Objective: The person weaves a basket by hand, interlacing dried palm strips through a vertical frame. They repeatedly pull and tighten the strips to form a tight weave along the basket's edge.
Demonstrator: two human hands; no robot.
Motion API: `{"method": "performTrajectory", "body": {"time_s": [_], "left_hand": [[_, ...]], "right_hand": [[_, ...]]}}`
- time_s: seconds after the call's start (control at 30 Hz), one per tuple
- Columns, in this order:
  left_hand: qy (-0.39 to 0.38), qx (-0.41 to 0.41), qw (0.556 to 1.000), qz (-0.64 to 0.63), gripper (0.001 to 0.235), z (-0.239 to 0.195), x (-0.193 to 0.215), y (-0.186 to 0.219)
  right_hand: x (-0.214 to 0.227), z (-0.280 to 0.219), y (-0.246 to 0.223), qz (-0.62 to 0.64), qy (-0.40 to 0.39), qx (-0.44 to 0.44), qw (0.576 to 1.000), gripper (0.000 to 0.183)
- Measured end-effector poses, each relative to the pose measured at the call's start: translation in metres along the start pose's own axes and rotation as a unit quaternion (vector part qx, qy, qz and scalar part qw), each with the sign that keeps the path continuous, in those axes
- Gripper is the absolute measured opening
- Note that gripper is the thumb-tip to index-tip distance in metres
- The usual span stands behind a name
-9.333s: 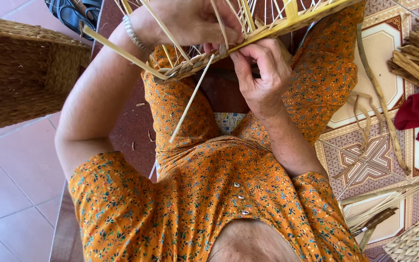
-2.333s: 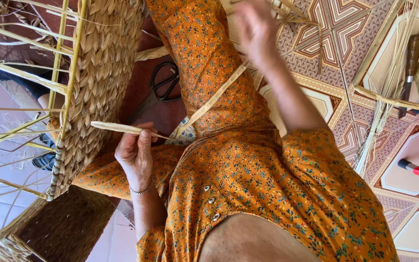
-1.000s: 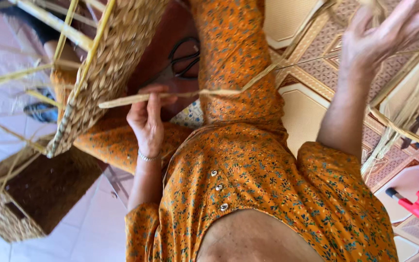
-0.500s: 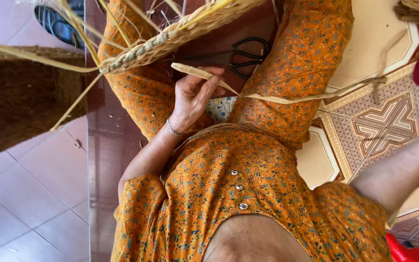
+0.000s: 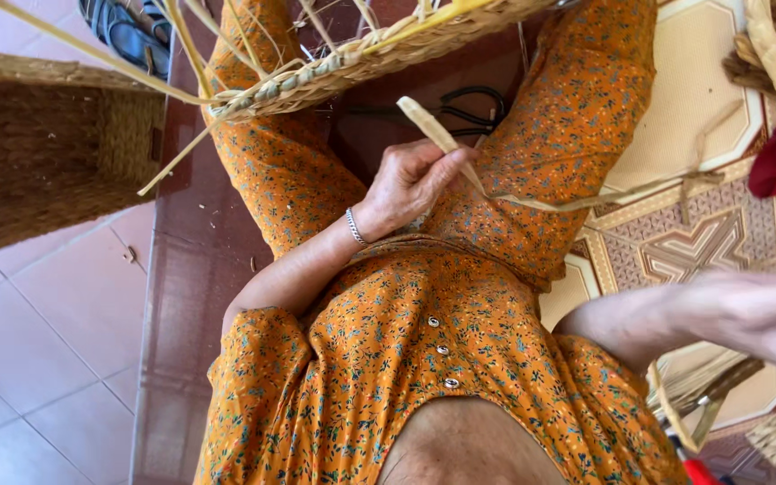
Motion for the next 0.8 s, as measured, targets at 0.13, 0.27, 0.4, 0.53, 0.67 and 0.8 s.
{"method": "performTrajectory", "body": {"time_s": [0.13, 0.27, 0.4, 0.53, 0.67, 0.8], "left_hand": [[-0.012, 0.016, 0.997, 0.073, 0.018, -0.003, 0.004, -0.002], [-0.029, -0.098, 0.986, 0.13, 0.011, -0.004, 0.001, 0.018], [-0.116, -0.112, 0.973, 0.168, 0.007, -0.005, 0.0, 0.053], [-0.134, -0.195, 0.936, 0.261, 0.013, -0.011, 0.022, 0.131], [-0.127, -0.301, 0.856, 0.4, 0.013, -0.002, 0.046, 0.2], [-0.129, -0.355, 0.777, 0.504, 0.012, 0.022, 0.065, 0.213]], "right_hand": [[-0.059, -0.014, -0.134, 0.18, -0.338, 0.134, 0.914, 0.03], [-0.103, -0.035, -0.201, 0.37, -0.41, 0.079, 0.83, 0.029], [-0.118, -0.045, -0.198, 0.459, -0.41, -0.003, 0.788, 0.013], [-0.149, -0.067, -0.186, 0.514, -0.479, -0.163, 0.692, 0.01], [-0.168, -0.09, -0.198, 0.55, -0.506, -0.223, 0.626, 0.015], [-0.179, -0.102, -0.214, 0.564, -0.493, -0.232, 0.621, 0.015]]}}
Point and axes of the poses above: each hand's wrist, its own z-axis towards the middle knuckle, its own x-axis out of the back of the hand, y = z × x, the point moved 7 cm from there along z, towards the middle knuckle, and after that the axes turned 14 degrees about -z, right-handed, at the moved point
